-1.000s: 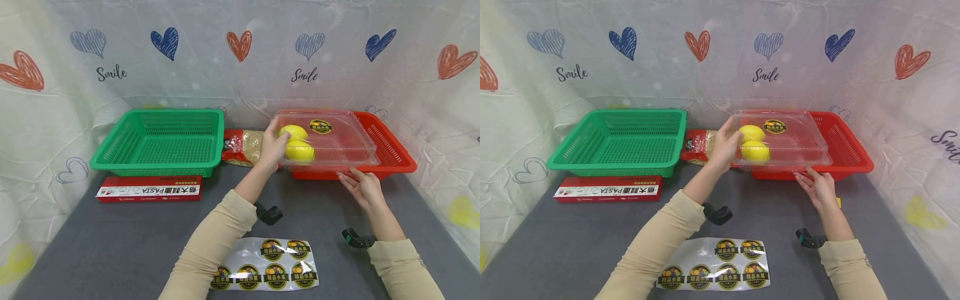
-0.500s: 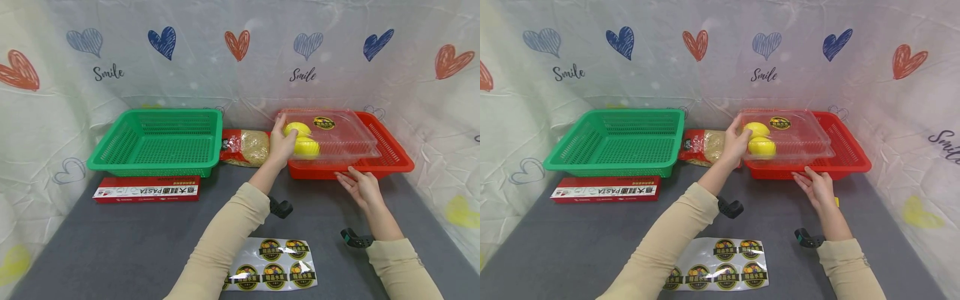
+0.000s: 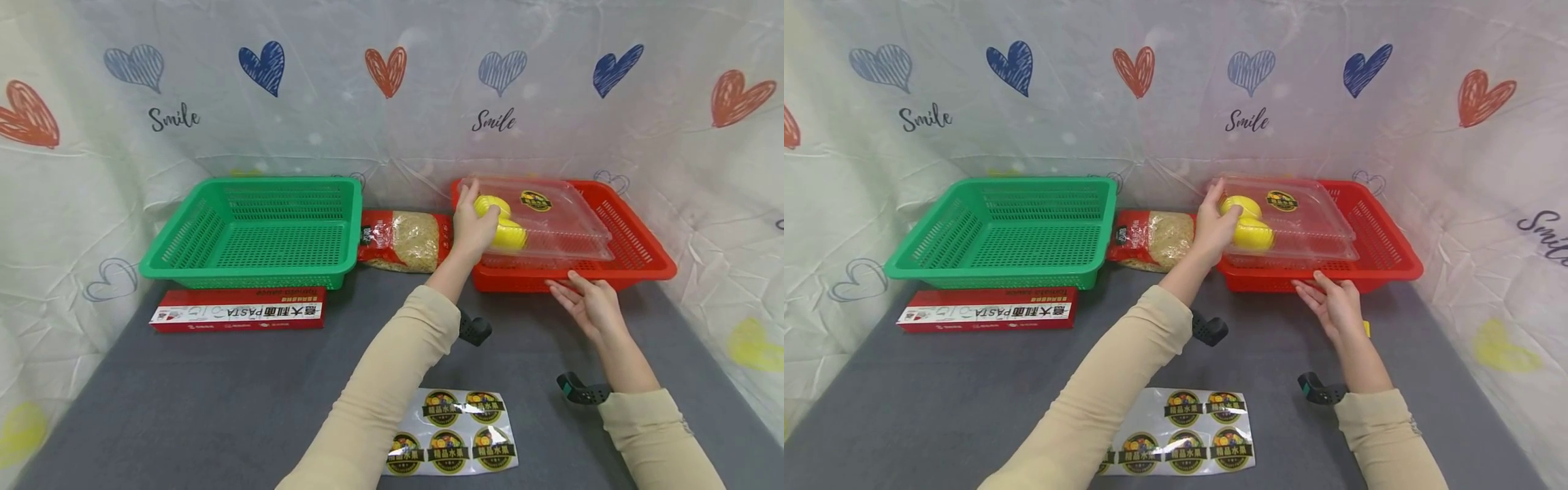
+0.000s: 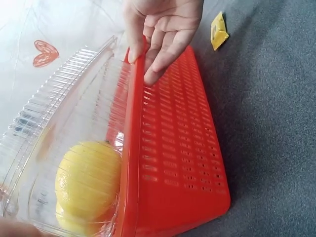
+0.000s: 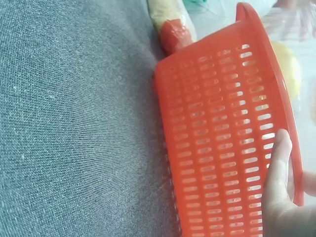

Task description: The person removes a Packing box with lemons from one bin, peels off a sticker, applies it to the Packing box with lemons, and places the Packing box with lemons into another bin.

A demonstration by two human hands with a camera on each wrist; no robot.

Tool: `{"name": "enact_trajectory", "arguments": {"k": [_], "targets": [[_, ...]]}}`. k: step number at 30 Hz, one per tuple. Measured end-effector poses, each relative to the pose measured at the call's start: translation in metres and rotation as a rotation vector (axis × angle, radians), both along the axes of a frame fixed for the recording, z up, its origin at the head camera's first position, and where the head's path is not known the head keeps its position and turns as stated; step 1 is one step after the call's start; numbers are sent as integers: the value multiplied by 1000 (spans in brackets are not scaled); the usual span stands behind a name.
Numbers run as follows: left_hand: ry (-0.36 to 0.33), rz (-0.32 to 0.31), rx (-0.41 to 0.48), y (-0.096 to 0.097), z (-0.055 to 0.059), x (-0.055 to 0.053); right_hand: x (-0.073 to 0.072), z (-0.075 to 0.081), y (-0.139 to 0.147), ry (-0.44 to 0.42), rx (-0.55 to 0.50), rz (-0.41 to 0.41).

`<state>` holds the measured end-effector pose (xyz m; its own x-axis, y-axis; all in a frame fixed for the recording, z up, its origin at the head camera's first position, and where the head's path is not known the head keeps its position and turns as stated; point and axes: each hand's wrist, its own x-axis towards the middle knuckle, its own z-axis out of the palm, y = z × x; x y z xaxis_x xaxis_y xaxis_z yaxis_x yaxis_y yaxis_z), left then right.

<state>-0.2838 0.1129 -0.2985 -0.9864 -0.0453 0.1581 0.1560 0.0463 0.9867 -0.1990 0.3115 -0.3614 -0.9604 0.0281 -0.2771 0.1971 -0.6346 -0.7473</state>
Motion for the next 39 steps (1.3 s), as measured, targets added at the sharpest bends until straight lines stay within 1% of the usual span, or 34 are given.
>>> {"name": "enact_trajectory", "arguments": {"k": [5,10,13,16,20,24,28,32,39], "targets": [[-28,-10,-7,9,0,0,1,0,0,5,-8,15],[-41,-4,-67,13,0,0,2,1,0,-7,-5,5],[-38,1,-81,15,-2,-2,1,2,0,-16,0,2],[-52,2,-83,16,-6,-5,0,2,1,-19,-3,0],[-85,3,-100,19,-16,-7,0,2,2,-28,0,0],[-85,4,-93,20,-28,-8,0,1,2,-33,7,-1],[-96,-2,-98,19,-37,-8,0,0,0,-30,11,5],[-98,-16,-138,18,-40,-9,0,-2,-1,-14,14,12],[-92,-7,-186,21,-39,-10,-1,-1,0,-21,16,-13]]}}
